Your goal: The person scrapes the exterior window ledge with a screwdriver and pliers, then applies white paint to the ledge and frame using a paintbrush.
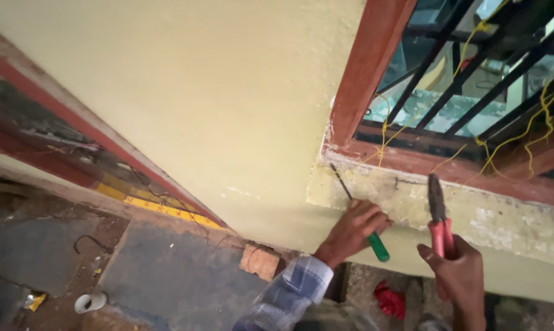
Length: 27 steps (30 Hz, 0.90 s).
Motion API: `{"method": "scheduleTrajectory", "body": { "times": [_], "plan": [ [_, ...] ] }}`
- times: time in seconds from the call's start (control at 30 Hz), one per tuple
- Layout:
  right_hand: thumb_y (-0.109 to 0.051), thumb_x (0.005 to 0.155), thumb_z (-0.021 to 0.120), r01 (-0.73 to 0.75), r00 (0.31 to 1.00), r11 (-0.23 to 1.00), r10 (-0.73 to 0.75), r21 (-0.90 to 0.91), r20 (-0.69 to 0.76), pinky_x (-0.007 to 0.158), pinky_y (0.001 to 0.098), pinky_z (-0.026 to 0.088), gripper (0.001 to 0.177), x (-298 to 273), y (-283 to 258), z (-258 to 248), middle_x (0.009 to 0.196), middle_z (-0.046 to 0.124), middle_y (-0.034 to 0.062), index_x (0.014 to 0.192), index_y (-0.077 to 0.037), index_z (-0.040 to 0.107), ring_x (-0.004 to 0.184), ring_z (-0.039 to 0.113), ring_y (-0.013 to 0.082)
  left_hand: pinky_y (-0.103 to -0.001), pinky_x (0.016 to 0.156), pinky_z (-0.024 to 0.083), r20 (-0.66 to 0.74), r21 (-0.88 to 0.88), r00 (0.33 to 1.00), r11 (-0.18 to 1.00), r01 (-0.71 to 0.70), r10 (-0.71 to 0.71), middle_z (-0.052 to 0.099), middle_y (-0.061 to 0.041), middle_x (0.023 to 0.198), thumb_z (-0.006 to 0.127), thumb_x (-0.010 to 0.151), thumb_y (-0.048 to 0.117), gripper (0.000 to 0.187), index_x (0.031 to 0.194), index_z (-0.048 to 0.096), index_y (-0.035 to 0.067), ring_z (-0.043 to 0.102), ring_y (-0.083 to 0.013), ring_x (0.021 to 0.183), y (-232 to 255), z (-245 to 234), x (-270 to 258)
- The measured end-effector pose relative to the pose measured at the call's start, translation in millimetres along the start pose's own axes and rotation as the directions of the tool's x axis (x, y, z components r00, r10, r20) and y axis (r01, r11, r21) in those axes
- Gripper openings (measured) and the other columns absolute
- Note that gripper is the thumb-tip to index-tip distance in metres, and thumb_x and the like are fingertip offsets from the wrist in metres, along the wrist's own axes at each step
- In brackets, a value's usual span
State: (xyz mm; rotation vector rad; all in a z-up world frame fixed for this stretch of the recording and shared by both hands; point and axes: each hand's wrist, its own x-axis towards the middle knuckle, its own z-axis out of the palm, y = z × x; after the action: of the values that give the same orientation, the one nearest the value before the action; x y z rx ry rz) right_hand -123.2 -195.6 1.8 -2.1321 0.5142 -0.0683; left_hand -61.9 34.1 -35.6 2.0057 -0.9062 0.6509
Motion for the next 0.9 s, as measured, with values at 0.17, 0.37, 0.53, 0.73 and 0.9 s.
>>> {"method": "scheduleTrajectory", "body": {
  "times": [0.17, 0.37, 0.53, 0.73, 0.9],
  "plan": [
    [-0.01, 0.081, 0.081, -0.082, 0.993, 0.984, 0.093, 0.158, -0.066, 0.053, 0.0347, 0.037, 0.031, -21.7, 73.9, 7.1, 0.073, 0.058, 0.0055, 0.105, 0.008, 0.072, 0.062, 0.045, 0.0132, -0.038, 0.102, 0.047, 0.184, -0.027, 0.98, 0.997, -0.07, 0.073, 0.059, -0.004, 0.111, 0.072, 0.092, 0.008, 0.025, 0.117, 0.069, 0.012, 0.057, -0.0203, 0.111, 15.5, 17.7, -7.4],
    [-0.007, 0.075, 0.078, -0.047, 0.991, 0.991, 0.062, 0.128, -0.119, 0.054, 0.0324, 0.045, 0.032, -41.8, 129.3, 8.5, 0.072, 0.065, 0.007, 0.101, 0.009, 0.07, 0.062, 0.055, 0.0128, -0.038, 0.101, 0.046, 0.038, 0.105, 0.992, 0.987, -0.122, 0.118, 0.059, -0.007, 0.114, 0.072, 0.096, 0.0, 0.041, 0.136, 0.068, 0.009, 0.056, -0.0232, 0.112, 6.9, 19.6, -9.0],
    [-0.006, 0.08, 0.081, -0.242, 0.965, 0.957, 0.254, 0.162, -0.061, 0.045, 0.0451, 0.038, 0.033, -57.3, 145.7, 20.5, 0.069, 0.064, 0.0203, 0.107, 0.01, 0.068, 0.05, 0.053, 0.0284, -0.047, 0.095, 0.043, 0.04, 0.049, 0.993, 0.993, 0.107, -0.109, 0.062, -0.011, 0.105, 0.069, 0.08, -0.006, 0.041, 0.12, 0.067, 0.003, 0.059, -0.0327, 0.108, 11.1, -16.1, -3.9],
    [-0.007, 0.066, 0.08, -0.111, 0.984, 0.992, 0.119, 0.062, -0.135, 0.065, 0.035, 0.053, 0.046, -70.7, 109.3, 28.9, 0.081, 0.075, 0.0152, 0.11, 0.006, 0.072, 0.071, 0.067, 0.0189, -0.041, 0.088, 0.049, -0.014, -0.367, 0.989, 0.921, 0.129, -0.145, 0.063, -0.012, 0.102, 0.064, 0.089, -0.01, 0.028, 0.114, 0.066, 0.002, 0.062, -0.0295, 0.1, 33.6, -31.7, 7.5],
    [-0.015, 0.066, 0.085, -0.087, 0.988, 0.996, 0.09, 0.037, -0.122, 0.072, 0.0325, 0.055, 0.056, -81.7, 69.7, 30.1, 0.092, 0.079, 0.0149, 0.118, 0.002, 0.071, 0.079, 0.073, 0.0168, -0.036, 0.078, 0.056, -0.113, -0.534, 0.982, 0.843, 0.067, -0.149, 0.066, -0.012, 0.098, 0.053, 0.097, -0.013, 0.022, 0.112, 0.064, 0.0, 0.065, -0.0254, 0.092, 51.4, -37.1, -2.0]
  ]
}}
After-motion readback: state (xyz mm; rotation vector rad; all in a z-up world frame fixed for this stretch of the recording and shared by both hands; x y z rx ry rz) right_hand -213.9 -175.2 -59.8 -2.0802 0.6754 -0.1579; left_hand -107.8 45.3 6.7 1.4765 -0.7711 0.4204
